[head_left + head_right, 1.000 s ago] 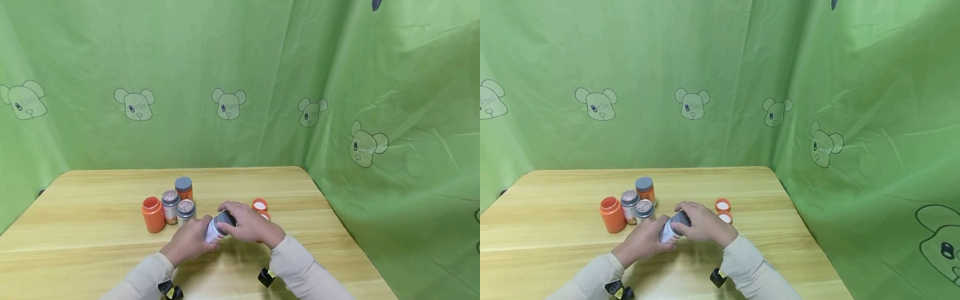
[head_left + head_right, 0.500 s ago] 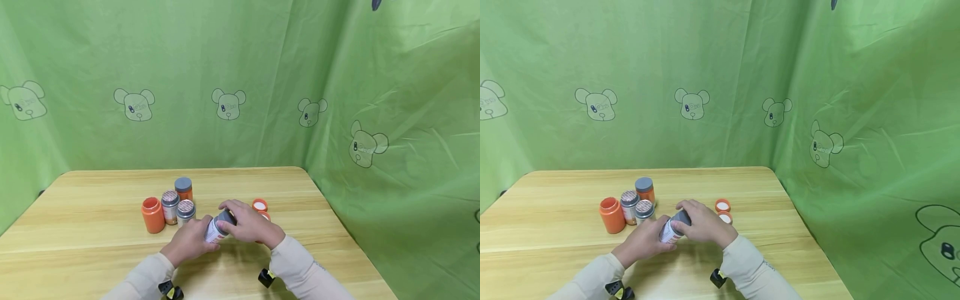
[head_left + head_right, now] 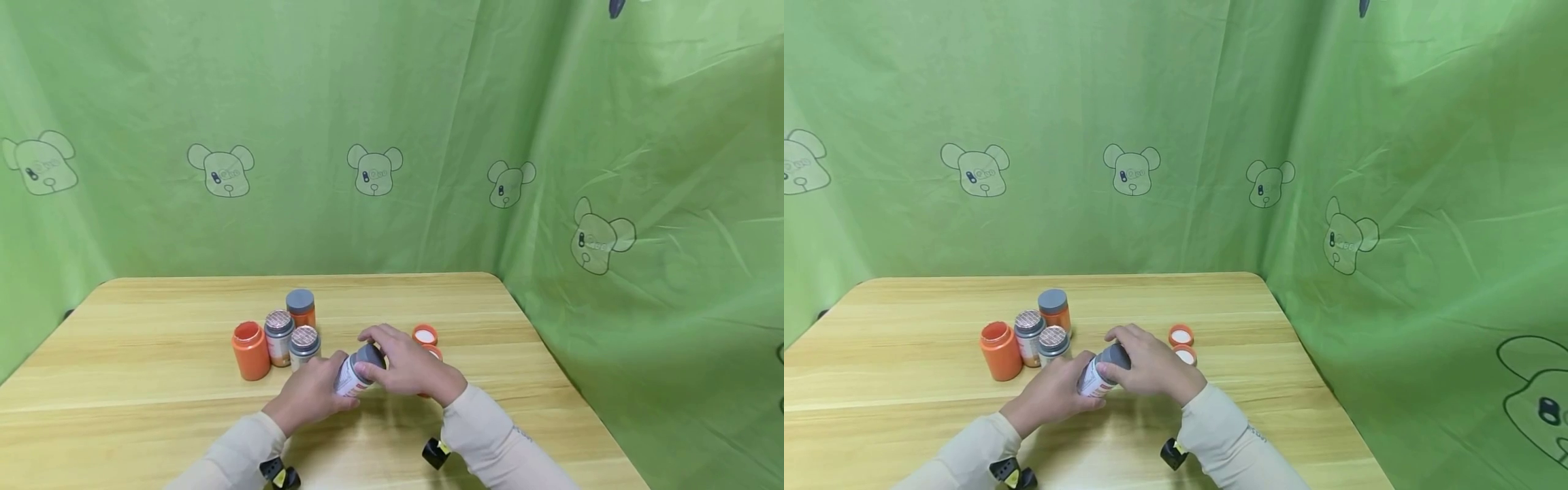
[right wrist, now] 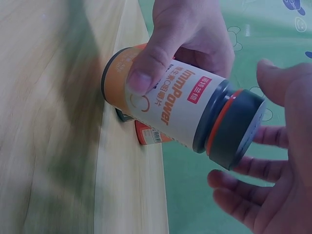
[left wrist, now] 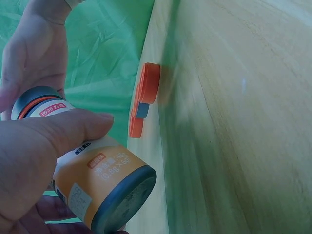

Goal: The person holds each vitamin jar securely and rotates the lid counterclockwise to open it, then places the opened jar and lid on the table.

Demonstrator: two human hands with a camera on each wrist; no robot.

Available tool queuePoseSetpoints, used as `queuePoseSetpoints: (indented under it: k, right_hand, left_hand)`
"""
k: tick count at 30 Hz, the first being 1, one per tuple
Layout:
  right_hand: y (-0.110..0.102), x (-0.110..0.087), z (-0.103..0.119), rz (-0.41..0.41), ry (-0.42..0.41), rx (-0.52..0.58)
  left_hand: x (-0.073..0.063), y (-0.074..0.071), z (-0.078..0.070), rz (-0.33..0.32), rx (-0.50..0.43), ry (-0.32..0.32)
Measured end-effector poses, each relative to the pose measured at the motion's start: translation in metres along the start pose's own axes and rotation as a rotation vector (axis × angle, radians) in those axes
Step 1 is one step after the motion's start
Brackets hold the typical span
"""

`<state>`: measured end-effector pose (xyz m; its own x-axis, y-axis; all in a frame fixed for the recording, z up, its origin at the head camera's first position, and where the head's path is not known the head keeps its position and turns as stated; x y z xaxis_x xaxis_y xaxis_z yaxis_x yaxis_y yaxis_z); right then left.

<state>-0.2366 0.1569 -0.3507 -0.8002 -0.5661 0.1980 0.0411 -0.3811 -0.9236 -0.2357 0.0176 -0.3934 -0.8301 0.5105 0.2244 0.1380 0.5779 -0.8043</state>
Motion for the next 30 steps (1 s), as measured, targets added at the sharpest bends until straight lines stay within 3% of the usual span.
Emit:
queuePoseSetpoints:
  k: [6, 14, 24, 30]
  right_hand:
    - [0.0016, -0.0002, -0.0012, 0.034, 0.027, 0.017]
    - [-0.0023, -0.0025, 0.0027, 0.005, -0.046, 0.016]
    - [0.0022, 0.0002, -0.003, 0.041, 0.039, 0.004]
    - [0.0024, -0.0011, 0.0006, 0.051, -0.013, 0.04]
  left_hand:
    - [0.0001, 0.0012, 0.0003, 0.01, -0.003, -0.006]
    - [0.0002, 0.0002, 0.0004, -0.003, 0.0, -0.003]
    - [-0.0001, 0.0008, 0.001, 0.009, -0.003, -0.003]
    - [-0.0004, 0.0006, 0.0026, -0.008, 0.007, 0.014]
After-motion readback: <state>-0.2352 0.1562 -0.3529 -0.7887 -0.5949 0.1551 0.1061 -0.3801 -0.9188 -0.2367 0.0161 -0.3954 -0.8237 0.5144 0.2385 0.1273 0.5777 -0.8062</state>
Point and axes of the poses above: each hand's wrist, its own x-axis towards the middle knuckle, its own y-axis out of the palm, z = x × y, the point moved 6 cm from there along x, towards the middle knuckle, and after that the axes turned 5 degrees about -x, right-handed, at the moved point
